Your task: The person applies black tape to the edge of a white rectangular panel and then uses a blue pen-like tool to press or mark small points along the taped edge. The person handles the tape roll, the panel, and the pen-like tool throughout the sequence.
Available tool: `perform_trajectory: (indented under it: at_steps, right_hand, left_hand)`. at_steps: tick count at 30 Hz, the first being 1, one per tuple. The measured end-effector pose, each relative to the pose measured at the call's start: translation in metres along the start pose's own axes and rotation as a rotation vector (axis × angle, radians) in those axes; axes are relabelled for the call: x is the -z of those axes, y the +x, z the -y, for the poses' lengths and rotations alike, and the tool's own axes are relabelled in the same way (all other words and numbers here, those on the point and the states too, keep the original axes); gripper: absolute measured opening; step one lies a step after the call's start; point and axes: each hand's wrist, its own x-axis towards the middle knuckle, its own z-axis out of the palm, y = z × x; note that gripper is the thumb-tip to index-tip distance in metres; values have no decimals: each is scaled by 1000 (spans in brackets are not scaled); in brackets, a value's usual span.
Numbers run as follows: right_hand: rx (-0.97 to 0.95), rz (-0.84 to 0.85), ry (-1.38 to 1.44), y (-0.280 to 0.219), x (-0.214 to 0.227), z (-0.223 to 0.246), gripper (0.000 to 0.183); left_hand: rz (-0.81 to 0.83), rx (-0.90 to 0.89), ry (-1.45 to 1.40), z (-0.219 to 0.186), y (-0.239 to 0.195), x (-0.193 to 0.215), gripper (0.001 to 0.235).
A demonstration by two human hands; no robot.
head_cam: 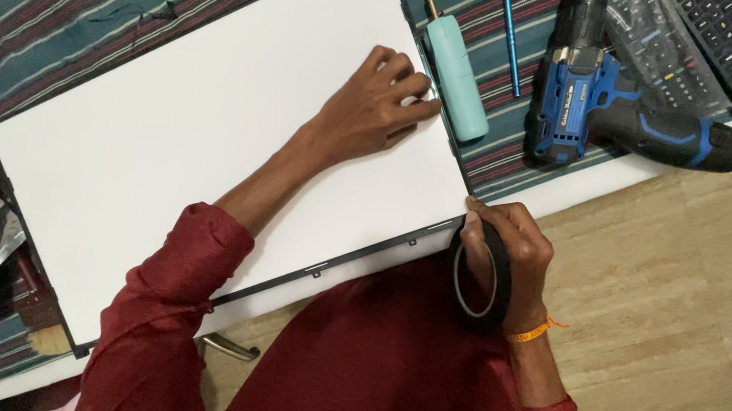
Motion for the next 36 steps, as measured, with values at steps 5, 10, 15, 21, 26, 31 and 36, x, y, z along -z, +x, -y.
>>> perform_trajectory:
  at_steps: [5, 10, 15, 21, 26, 31, 36]
  right_hand:
    - [-1, -4, -35, 0, -1, 3, 17]
    - [-4, -12, -48, -2, -2, 0, 18]
    - [-3, -34, -37, -5, -4, -1, 17]
    - [-16, -8, -54, -6, -5, -3, 18]
    - [-41, 3, -35, -8, -4, -3, 20]
    - [-19, -27, -28, -12, -6, -4, 21]
    - [-8, -33, -70, -13, -8, -6, 22]
  left_hand:
    - [-33, -46, -105, -21, 2, 3, 23]
    - [26, -41, -159, -36, 0, 5, 25]
    - [46, -36, -201, -48, -1, 5, 27]
    - [79, -41, -223, -59, -4, 9, 30]
    - [108, -68, -241, -65, -5, 14, 31]
    - [140, -76, -273, -70, -4, 12, 32]
    - [153, -92, -263, -76, -5, 9, 29]
